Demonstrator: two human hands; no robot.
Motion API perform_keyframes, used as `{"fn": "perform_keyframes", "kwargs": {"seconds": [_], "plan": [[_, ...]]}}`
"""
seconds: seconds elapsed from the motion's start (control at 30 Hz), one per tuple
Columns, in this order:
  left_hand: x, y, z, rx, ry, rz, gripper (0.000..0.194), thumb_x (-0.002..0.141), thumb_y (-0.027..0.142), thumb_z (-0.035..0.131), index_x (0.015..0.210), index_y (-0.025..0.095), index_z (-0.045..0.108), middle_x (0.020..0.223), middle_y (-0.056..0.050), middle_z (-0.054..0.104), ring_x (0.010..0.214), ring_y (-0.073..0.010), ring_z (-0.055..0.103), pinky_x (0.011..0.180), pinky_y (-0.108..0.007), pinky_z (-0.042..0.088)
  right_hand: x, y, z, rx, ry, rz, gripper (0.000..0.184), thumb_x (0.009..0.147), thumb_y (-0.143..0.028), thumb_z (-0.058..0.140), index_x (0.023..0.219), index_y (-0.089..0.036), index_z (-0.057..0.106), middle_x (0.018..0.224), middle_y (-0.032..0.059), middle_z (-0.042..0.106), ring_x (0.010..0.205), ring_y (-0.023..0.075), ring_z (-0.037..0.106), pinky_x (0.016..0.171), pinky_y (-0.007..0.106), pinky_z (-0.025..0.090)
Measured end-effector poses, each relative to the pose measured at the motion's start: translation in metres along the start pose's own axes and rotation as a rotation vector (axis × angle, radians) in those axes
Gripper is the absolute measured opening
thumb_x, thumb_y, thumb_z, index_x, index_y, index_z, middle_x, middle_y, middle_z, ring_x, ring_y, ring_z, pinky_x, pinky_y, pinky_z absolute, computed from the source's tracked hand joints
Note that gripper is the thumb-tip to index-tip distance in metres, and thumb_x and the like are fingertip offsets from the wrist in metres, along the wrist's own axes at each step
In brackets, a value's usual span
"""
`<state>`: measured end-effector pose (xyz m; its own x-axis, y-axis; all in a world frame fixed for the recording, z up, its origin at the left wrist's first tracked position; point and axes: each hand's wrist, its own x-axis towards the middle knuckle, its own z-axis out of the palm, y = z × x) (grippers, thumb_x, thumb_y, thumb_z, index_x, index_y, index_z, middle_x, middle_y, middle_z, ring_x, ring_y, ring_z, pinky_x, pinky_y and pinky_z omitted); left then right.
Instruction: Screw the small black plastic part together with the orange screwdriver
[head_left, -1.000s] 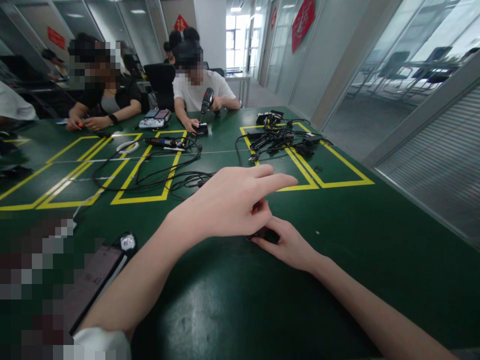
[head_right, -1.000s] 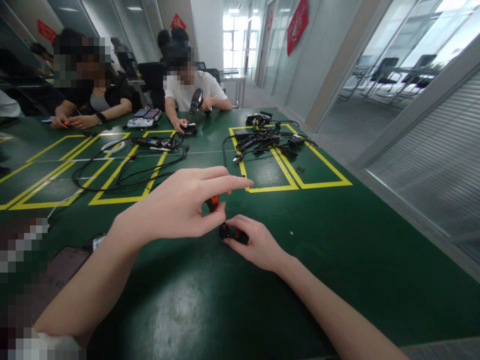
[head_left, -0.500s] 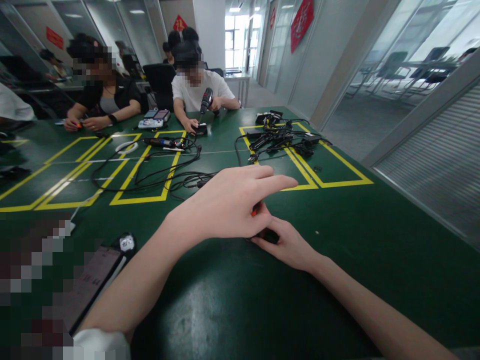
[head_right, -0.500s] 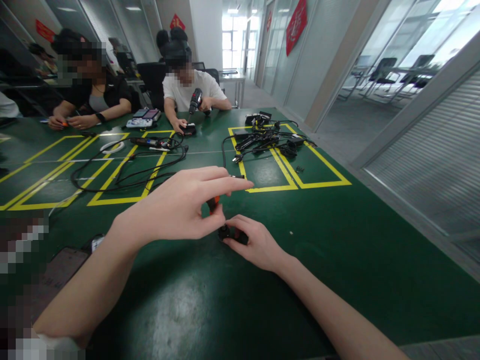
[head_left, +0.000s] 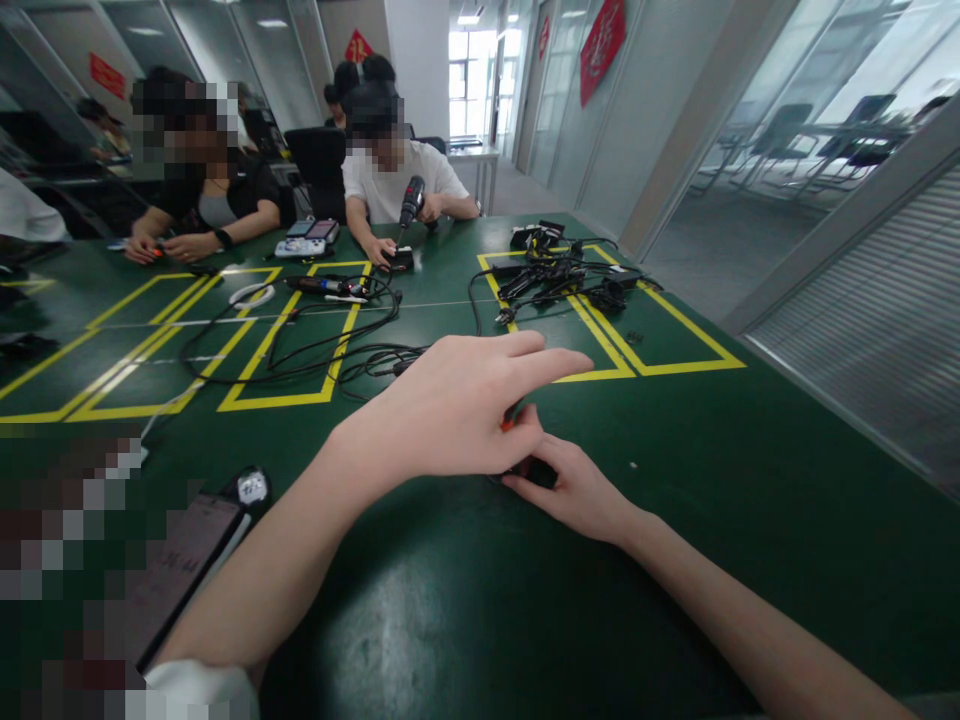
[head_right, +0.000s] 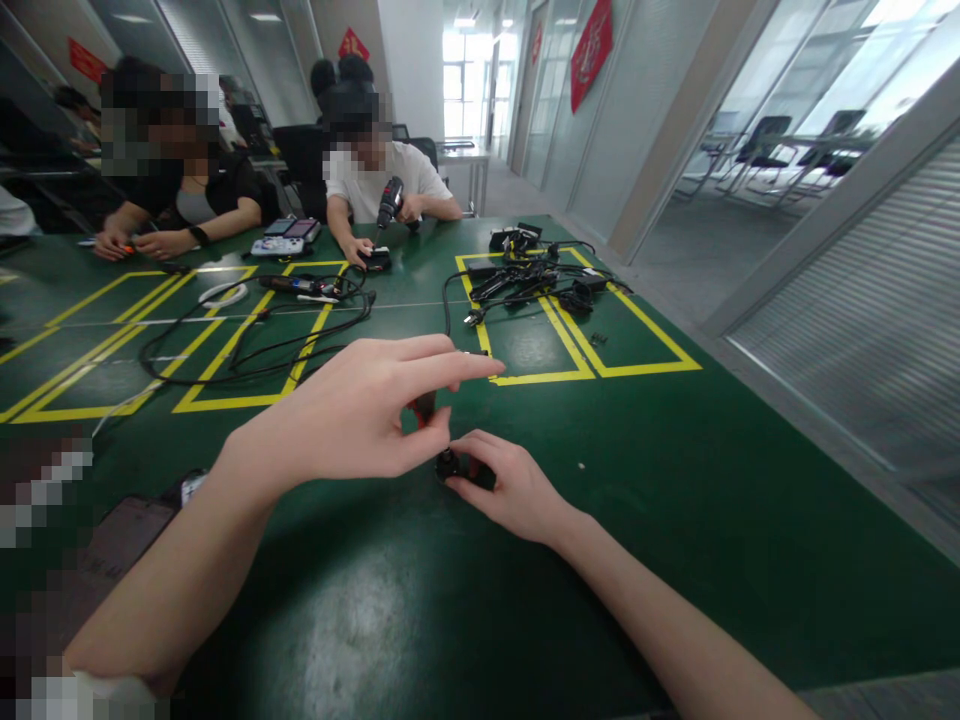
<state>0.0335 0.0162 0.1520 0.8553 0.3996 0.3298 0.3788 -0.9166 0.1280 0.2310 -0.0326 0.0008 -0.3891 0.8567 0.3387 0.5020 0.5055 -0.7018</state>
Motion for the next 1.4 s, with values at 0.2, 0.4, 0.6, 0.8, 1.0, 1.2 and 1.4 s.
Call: {"fn": "perform_keyframes", "kwargs": {"seconds": [0.2,0.4,0.6,0.8,1.0,1.2,1.4], "plan": [[0.0001,0.0002,-0.0002,-0.011,0.02,0.016,0.047,0.087,0.01,0.049,0.13,0.019,0.065,0.102,-0.006,0.07,0.087,-0.0185,0.066,0.075,-0.028,0.05,0.0001,-0.0005,0.0003,0.0,0.0,0.006,0.009,0.092,-0.021,0.067,0.101,-0.021,0.067,0.096,0.0048,0.073,0.076,0.019,0.067,0.071,0.032,0.057],[0.0006,-0.0003,0.0,-0.005,0.027,0.022,0.045,0.087,0.012,0.051,0.129,0.018,0.066,0.1,-0.006,0.07,0.088,-0.0192,0.066,0.075,-0.028,0.05,0.0,-0.0009,-0.0006,0.002,-0.004,-0.002,0.009,0.092,-0.021,0.066,0.101,-0.021,0.066,0.095,0.0052,0.073,0.076,0.0196,0.067,0.07,0.033,0.057],[0.0001,0.0,0.0002,0.011,0.018,0.007,0.046,0.089,0.011,0.049,0.132,0.02,0.064,0.1,-0.005,0.07,0.082,-0.0171,0.066,0.071,-0.026,0.049,0.0001,-0.001,-0.0006,0.009,-0.005,0.015,0.01,0.092,-0.023,0.065,0.101,-0.021,0.067,0.097,0.0059,0.073,0.077,0.0203,0.067,0.071,0.034,0.058],[0.0002,0.001,-0.0003,0.002,0.008,0.011,0.049,0.086,0.011,0.05,0.133,0.02,0.064,0.102,-0.005,0.071,0.084,-0.0175,0.067,0.072,-0.027,0.05,0.0001,-0.0007,-0.0003,0.005,0.001,-0.003,0.009,0.093,-0.022,0.065,0.101,-0.021,0.066,0.096,0.0057,0.073,0.078,0.0205,0.068,0.07,0.033,0.057],[0.0002,0.0014,-0.0004,0.006,0.003,0.005,0.049,0.088,0.011,0.05,0.135,0.021,0.062,0.103,-0.005,0.071,0.084,-0.0169,0.066,0.07,-0.025,0.049,-0.0004,0.0005,0.0003,-0.002,0.004,-0.008,0.009,0.092,-0.022,0.067,0.102,-0.021,0.067,0.097,0.005,0.073,0.078,0.02,0.068,0.071,0.032,0.057],[0.0004,0.0008,0.0001,-0.01,0.019,0.018,0.049,0.087,0.009,0.048,0.132,0.019,0.064,0.104,-0.007,0.07,0.089,-0.0187,0.066,0.076,-0.028,0.051,-0.0007,-0.0009,-0.0009,-0.016,-0.008,0.006,0.01,0.092,-0.02,0.067,0.102,-0.021,0.066,0.096,0.005,0.073,0.078,0.02,0.068,0.071,0.033,0.058],[0.0,0.0015,-0.001,-0.015,0.001,0.017,0.049,0.088,0.011,0.05,0.134,0.02,0.063,0.105,-0.006,0.07,0.086,-0.0179,0.066,0.072,-0.027,0.05,-0.0002,-0.0015,-0.0012,-0.016,-0.004,-0.002,0.01,0.093,-0.02,0.066,0.102,-0.021,0.066,0.097,0.0055,0.072,0.08,0.0211,0.069,0.07,0.033,0.057]]}}
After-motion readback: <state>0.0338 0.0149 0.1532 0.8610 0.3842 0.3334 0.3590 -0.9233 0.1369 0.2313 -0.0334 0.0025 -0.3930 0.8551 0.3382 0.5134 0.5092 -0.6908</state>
